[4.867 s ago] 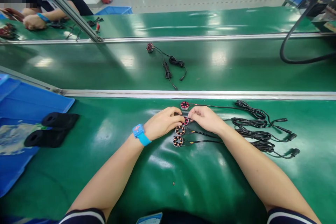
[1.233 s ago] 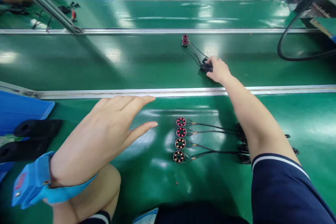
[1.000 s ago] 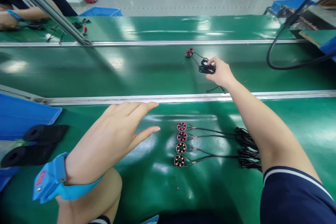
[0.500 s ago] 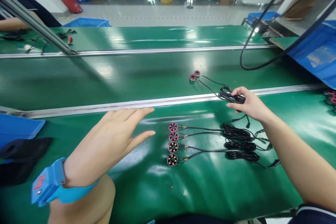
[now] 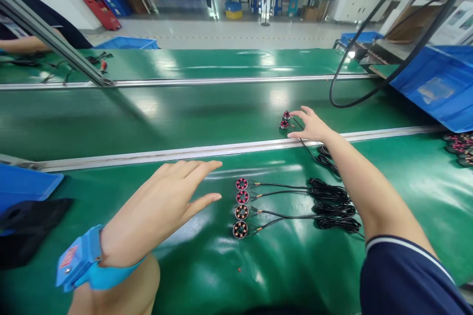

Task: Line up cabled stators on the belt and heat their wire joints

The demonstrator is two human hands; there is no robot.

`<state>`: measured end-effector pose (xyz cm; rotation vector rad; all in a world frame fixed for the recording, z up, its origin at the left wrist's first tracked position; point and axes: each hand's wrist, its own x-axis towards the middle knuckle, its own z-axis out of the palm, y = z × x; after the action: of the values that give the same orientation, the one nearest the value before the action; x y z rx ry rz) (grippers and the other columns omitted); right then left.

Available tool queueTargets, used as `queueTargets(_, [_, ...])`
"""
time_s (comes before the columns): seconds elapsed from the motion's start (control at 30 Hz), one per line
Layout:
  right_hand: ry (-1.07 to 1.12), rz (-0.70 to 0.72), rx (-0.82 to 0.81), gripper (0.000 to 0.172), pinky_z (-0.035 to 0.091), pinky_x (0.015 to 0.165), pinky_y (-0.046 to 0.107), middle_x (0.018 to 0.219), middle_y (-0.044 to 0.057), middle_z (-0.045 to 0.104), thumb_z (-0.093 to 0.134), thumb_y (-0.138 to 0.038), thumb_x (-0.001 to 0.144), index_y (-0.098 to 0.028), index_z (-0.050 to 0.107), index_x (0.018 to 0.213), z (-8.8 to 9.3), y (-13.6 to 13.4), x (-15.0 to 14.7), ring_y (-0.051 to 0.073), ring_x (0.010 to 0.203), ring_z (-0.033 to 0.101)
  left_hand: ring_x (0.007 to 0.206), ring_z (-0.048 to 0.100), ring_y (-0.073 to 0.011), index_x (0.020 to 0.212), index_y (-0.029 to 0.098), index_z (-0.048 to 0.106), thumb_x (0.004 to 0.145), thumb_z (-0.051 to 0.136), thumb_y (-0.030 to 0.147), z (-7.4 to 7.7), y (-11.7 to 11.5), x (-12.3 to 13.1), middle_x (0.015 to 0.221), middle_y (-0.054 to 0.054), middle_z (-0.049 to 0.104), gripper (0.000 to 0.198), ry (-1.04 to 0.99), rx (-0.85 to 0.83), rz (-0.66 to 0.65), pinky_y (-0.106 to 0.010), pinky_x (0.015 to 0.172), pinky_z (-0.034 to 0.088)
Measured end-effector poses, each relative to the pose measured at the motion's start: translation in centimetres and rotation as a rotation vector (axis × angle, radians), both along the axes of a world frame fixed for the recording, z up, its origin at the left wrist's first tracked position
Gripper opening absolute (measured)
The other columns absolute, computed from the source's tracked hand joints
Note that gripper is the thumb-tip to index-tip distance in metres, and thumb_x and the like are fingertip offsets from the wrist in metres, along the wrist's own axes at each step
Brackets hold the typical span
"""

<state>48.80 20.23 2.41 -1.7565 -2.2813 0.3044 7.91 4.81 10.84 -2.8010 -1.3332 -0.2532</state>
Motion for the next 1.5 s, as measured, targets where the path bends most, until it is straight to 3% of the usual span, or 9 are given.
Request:
queueTargets(0.1, [-0.066, -0.031, -0.16, 0.094, 0.035, 0.114, 0.05, 0.148, 0.016, 0.038, 0.087, -0.05, 0.056, -0.024, 0.053, 0.14, -1.1, 5.2, -1.5, 0.038, 0.147, 0.017, 0.098, 0.061, -0.0273, 0.134, 0.018, 0.05, 0.087, 0.073, 0.034, 0.3, 0.0, -0.5, 0.113, -0.007, 0.065, 0.055, -0.005, 0.014, 0.015, -0.041, 0.081, 0.047])
queueTargets(0.27, [-0.115, 0.01, -0.255, 0.036, 0.052, 0.092, 0.045, 0.092, 0.006, 0.07, 0.084, -0.038, 0.056, -0.023, 0.075, 0.087, -1.1, 8.4, -2.3, 0.031, 0.097, 0.064, 0.1, 0.061, -0.0267, 0.132, 0.018, 0.051, 0.087, 0.072, 0.035, 0.6, 0.2, -1.0, 0.113, -0.007, 0.065, 0.053, -0.026, -0.002, 0.053, -0.041, 0.082, 0.047])
queueTargets(0.47, [0.031, 0.274, -0.24, 0.037, 0.053, 0.089, 0.037, 0.109, 0.001, 0.068, 0.077, -0.051, 0.07, -0.03, 0.076, 0.1, -1.0, 3.5, -8.7, 0.022, 0.092, 0.064, 0.1, 0.061, -0.0264, 0.133, 0.02, 0.051, 0.087, 0.072, 0.037, 0.3, 0.7, -0.5, 0.113, -0.007, 0.065, 0.053, -0.016, -0.074, 0.055, -0.04, 0.084, 0.045])
queueTargets(0.7, [0.189, 0.504, -0.164, 0.035, 0.048, 0.1, 0.043, 0.128, 0.01, 0.057, 0.083, -0.024, 0.071, -0.026, 0.074, 0.105, -2.0, -5.3, -17.2, 0.029, 0.116, 0.058, 0.101, 0.062, -0.0264, 0.123, 0.02, 0.058, 0.092, 0.066, 0.033, -1.8, 2.7, 1.3, 0.104, -0.007, 0.066, 0.035, 0.097, -0.179, 0.042, -0.039, 0.086, 0.045])
queueTargets(0.8, [0.285, 0.49, -0.075, 0.033, 0.043, 0.107, 0.045, 0.138, 0.009, 0.051, 0.074, -0.03, 0.082, -0.028, 0.071, 0.114, -1.0, -6.5, -16.2, 0.029, 0.127, 0.051, 0.099, 0.063, -0.0253, 0.115, 0.021, 0.063, 0.095, 0.061, 0.028, -3.7, 4.1, 2.5, 0.102, -0.006, 0.067, 0.022, 0.122, -0.206, -0.023, -0.038, 0.085, 0.045])
queueTargets(0.97, [0.443, 0.273, -0.071, 0.024, 0.051, 0.082, 0.037, 0.097, 0.004, 0.071, 0.051, -0.036, 0.095, -0.023, 0.07, 0.099, -0.6, -7.3, -13.6, 0.023, 0.088, 0.065, 0.101, 0.064, -0.0234, 0.115, 0.022, 0.064, 0.099, 0.053, 0.026, -7.4, 6.5, 4.0, 0.104, -0.005, 0.068, 0.02, 0.07, -0.25, -0.122, -0.036, 0.086, 0.046])
queueTargets(1.07, [0.433, 0.257, -0.119, 0.028, 0.048, 0.08, 0.035, 0.095, 0.004, 0.071, 0.047, -0.038, 0.097, -0.021, 0.069, 0.096, -1.8, -7.8, -13.8, 0.022, 0.087, 0.065, 0.1, 0.065, -0.0218, 0.117, 0.021, 0.062, 0.099, 0.053, 0.025, -8.9, 7.2, 4.3, 0.104, -0.005, 0.068, 0.02, 0.035, -0.274, -0.152, -0.034, 0.086, 0.047])
queueTargets(1.3, [0.391, 0.158, -0.283, 0.029, 0.042, 0.073, 0.03, 0.083, 0.004, 0.071, 0.045, -0.034, 0.095, -0.018, 0.069, 0.095, -3.3, -8.0, -14.7, 0.02, 0.076, 0.063, 0.097, 0.063, -0.0216, 0.121, 0.023, 0.06, 0.098, 0.056, 0.031, -10.3, 7.6, 4.5, 0.105, -0.007, 0.065, 0.025, 0.045, -0.23, -0.067, -0.032, 0.084, 0.047])
queueTargets(1.5, [0.461, 0.145, -0.437, 0.026, 0.043, 0.069, 0.029, 0.081, 0.002, 0.07, 0.052, -0.037, 0.087, -0.019, 0.07, 0.084, -4.0, -7.7, -13.8, 0.019, 0.074, 0.061, 0.09, 0.06, -0.0189, 0.107, 0.025, 0.066, 0.097, 0.057, 0.035, -10.1, 7.4, 4.3, 0.098, -0.004, 0.06, 0.017, 0.086, -0.193, -0.16, -0.03, 0.079, 0.044])
